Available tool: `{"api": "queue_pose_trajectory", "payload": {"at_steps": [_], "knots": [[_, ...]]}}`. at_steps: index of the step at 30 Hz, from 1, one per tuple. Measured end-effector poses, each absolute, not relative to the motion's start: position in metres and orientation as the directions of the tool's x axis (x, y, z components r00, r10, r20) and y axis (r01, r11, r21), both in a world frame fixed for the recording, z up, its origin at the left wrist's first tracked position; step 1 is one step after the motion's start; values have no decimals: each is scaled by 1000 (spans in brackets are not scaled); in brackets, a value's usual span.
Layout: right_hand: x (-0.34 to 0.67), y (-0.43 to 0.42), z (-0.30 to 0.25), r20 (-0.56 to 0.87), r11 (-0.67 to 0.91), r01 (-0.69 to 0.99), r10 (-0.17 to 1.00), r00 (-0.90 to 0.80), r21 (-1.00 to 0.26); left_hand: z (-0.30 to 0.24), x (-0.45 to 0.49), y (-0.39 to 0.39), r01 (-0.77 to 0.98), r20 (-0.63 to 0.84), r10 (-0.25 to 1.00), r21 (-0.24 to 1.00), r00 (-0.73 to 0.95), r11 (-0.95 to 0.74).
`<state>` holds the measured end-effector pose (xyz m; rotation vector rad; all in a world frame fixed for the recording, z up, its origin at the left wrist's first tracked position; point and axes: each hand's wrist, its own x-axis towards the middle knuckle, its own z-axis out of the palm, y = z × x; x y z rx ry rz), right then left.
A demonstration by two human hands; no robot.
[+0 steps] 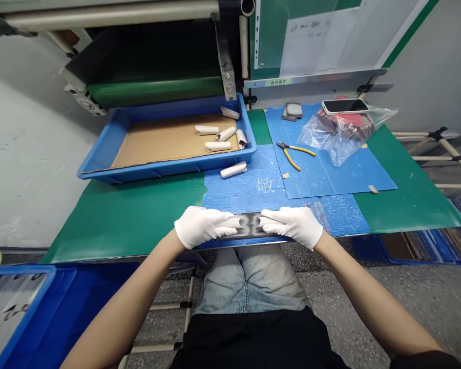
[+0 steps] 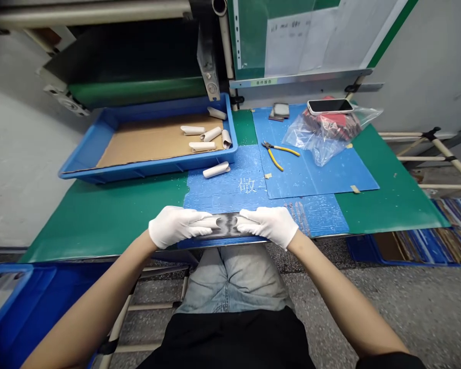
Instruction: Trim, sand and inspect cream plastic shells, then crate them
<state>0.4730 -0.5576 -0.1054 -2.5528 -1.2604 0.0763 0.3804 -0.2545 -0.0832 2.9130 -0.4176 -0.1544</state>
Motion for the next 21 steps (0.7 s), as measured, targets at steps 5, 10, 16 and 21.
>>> {"api": "queue_pose_trajectory", "payload": {"at_steps": [5,10,16,21], "knots": [[478,-575,-100,234,-628,748,711,663,-215,-80,368,-230,-250,57,-247,64,967,-966],[469,-587,-101,189,-562,819,797,573,-113,-91,351,-226,-392,62,-397,-76,916,-917],[454,-574,-121,205,-482,815,805,557,-321,-110,353,-246,-421,52,-419,30,906,-907],[460,-582,-121,247,-586,789,749,615,-186,-112,354,-228,-432,63,-429,53,901,-900]]}}
